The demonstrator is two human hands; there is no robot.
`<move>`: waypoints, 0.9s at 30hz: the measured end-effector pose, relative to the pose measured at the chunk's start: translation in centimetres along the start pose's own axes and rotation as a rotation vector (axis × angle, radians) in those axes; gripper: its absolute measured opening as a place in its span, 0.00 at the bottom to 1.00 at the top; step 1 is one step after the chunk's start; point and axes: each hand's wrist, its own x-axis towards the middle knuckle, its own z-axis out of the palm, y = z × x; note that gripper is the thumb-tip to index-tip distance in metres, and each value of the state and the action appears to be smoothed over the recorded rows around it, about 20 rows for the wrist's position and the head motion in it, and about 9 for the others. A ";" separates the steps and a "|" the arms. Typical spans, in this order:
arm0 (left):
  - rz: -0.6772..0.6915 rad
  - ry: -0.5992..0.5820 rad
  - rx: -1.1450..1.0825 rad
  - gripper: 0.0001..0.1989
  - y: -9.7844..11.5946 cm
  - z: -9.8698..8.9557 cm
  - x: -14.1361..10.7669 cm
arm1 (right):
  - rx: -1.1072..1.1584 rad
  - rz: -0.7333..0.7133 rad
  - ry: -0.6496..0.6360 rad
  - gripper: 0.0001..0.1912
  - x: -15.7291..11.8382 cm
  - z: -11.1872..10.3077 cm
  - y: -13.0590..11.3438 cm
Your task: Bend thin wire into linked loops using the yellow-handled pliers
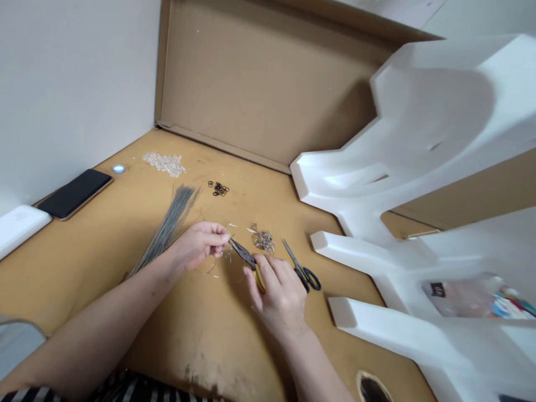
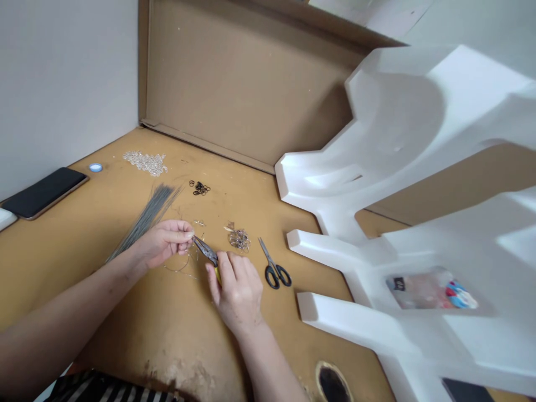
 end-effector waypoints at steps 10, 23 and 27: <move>-0.037 -0.008 -0.058 0.10 -0.1 0.0 0.1 | 0.012 -0.012 0.015 0.06 -0.2 0.4 0.0; -0.015 0.012 -0.098 0.10 -0.5 0.2 0.2 | -0.002 0.029 0.021 0.06 0.1 0.2 -0.3; -0.006 0.004 -0.095 0.10 -0.6 0.1 0.2 | 0.003 0.029 0.010 0.05 0.1 0.2 -0.2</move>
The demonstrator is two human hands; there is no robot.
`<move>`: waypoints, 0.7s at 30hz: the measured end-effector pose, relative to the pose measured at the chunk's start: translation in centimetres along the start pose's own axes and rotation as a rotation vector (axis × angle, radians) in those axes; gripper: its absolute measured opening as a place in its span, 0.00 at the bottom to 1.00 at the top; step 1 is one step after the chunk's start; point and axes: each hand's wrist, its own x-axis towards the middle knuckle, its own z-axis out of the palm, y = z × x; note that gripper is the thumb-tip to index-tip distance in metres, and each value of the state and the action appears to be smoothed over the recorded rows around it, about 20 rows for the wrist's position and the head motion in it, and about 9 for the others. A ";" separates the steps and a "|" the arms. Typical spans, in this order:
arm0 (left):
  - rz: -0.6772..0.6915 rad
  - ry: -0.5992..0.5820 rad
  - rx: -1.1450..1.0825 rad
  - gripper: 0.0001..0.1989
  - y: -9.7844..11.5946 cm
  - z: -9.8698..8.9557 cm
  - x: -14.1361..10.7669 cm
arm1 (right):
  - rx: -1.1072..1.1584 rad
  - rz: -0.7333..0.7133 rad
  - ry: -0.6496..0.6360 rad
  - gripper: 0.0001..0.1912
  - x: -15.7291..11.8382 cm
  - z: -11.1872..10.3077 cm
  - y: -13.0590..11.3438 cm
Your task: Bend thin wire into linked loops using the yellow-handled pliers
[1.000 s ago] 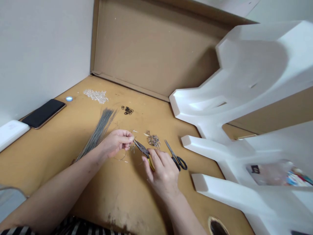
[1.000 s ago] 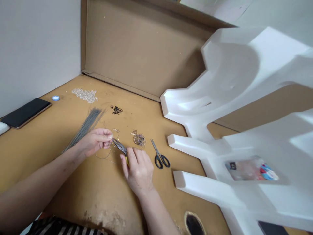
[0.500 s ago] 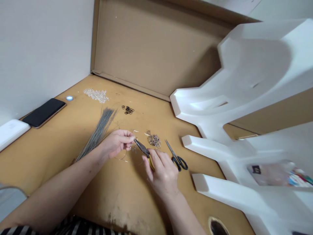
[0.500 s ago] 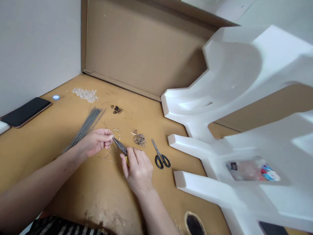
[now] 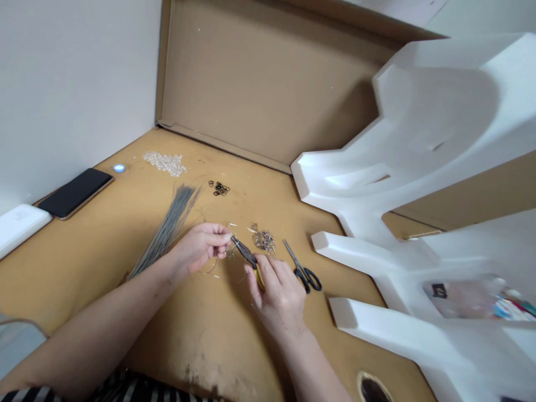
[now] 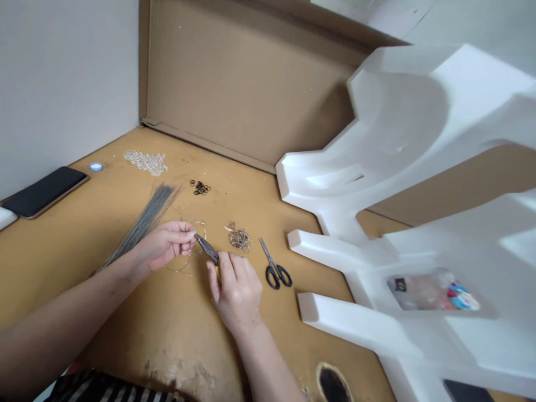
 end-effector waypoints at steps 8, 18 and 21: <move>0.046 0.015 0.019 0.10 -0.1 0.0 0.0 | 0.003 -0.017 -0.011 0.06 0.1 0.0 0.2; 0.249 0.103 0.122 0.07 -0.8 0.5 -0.1 | 0.123 0.015 -0.047 0.07 0.3 -0.1 0.2; 0.308 0.130 0.177 0.06 -0.9 0.5 -0.1 | 0.184 0.035 -0.070 0.08 0.3 -0.1 0.4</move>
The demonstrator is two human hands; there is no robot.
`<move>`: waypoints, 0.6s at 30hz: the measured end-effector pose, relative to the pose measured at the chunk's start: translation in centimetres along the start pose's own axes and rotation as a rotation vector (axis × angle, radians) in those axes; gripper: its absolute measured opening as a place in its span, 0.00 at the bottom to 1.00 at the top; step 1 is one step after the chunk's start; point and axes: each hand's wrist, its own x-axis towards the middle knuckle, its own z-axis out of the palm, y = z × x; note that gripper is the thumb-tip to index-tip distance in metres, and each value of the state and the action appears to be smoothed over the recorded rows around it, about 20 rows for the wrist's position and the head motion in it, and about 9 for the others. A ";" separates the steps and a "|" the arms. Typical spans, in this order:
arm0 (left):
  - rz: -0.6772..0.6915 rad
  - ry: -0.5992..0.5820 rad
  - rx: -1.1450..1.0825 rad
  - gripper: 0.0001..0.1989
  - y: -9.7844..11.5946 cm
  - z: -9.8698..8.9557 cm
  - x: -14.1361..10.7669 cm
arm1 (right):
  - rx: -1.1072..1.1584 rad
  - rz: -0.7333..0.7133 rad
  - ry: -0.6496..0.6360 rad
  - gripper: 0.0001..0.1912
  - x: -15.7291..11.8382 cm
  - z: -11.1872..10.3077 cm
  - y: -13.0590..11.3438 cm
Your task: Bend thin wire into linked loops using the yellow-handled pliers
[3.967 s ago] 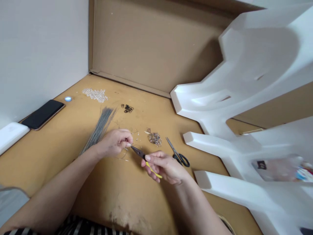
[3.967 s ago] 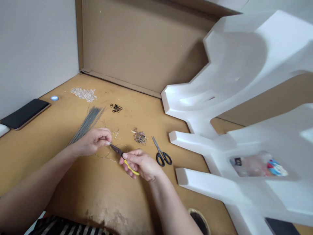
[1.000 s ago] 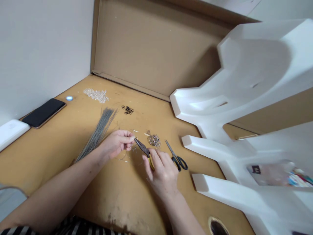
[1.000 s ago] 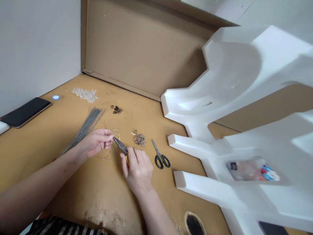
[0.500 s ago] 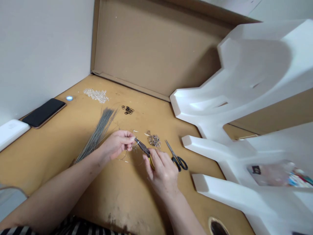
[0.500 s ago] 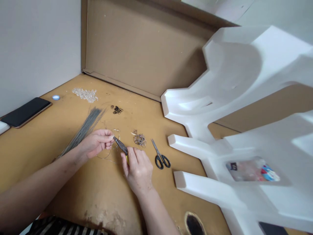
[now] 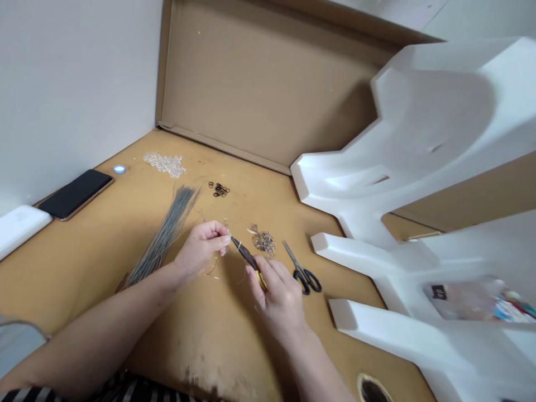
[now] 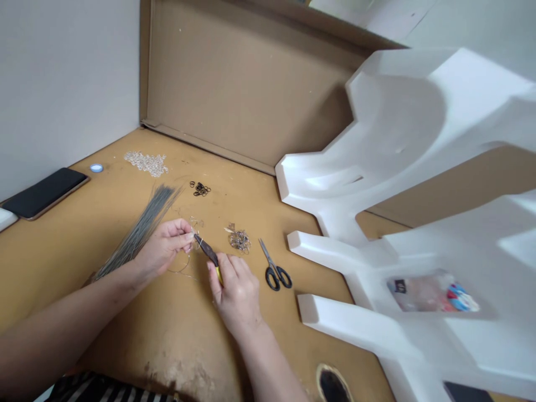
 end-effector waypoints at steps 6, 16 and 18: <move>0.076 0.065 0.138 0.04 0.3 0.3 -0.3 | 0.154 0.062 -0.055 0.09 0.4 -0.5 0.1; 0.240 0.115 0.318 0.04 0.1 0.5 -1.0 | 0.396 0.281 -0.191 0.13 1.3 -1.7 -0.6; 0.288 0.117 0.351 0.03 -0.1 0.4 -1.0 | 0.424 0.328 -0.221 0.14 1.4 -1.9 -0.8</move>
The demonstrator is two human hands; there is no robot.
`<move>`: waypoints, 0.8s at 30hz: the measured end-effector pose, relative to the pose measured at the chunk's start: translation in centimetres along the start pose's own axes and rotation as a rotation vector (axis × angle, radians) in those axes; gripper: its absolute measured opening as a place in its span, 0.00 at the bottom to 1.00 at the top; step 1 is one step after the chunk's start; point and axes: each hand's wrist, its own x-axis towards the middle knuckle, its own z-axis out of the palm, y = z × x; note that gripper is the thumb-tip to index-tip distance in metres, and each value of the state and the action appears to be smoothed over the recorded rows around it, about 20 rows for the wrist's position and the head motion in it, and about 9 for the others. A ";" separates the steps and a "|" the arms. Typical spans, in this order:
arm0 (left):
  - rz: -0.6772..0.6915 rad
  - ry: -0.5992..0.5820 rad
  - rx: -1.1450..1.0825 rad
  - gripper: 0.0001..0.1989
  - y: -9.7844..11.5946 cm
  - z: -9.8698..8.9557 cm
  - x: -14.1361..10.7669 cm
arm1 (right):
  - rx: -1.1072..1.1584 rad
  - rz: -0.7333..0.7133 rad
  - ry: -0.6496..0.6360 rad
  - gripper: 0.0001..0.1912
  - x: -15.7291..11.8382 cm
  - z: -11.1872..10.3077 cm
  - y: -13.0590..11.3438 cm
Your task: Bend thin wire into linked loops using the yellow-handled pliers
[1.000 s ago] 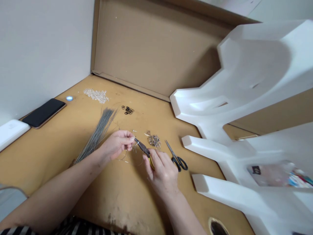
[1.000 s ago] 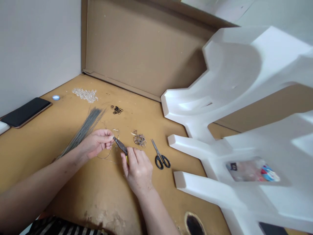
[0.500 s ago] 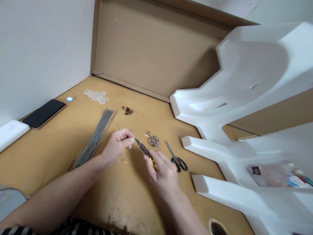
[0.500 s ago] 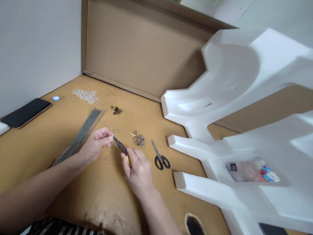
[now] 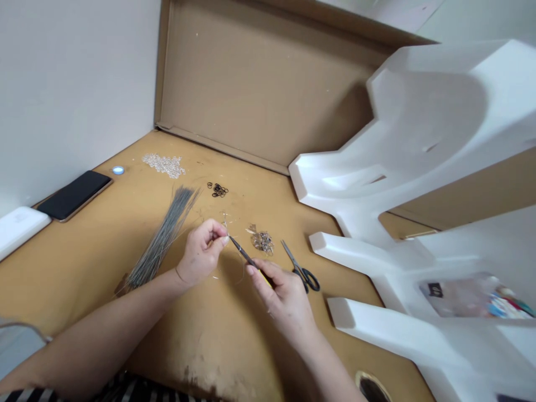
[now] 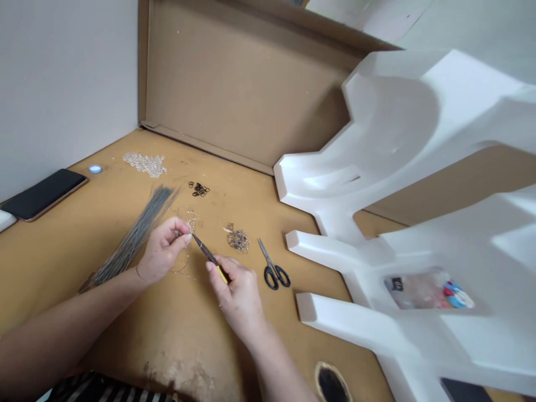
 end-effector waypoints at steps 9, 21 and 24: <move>0.204 0.036 0.140 0.03 -1.2 -0.2 0.1 | 0.099 0.250 -0.107 0.15 0.1 -0.3 -0.7; -0.031 0.019 -0.053 0.02 -0.8 -0.3 0.7 | 0.382 0.370 -0.220 0.18 0.6 -0.4 -0.4; -0.194 -0.011 -0.221 0.04 -0.5 -0.4 1.2 | 0.244 0.269 -0.146 0.15 0.5 -0.3 0.2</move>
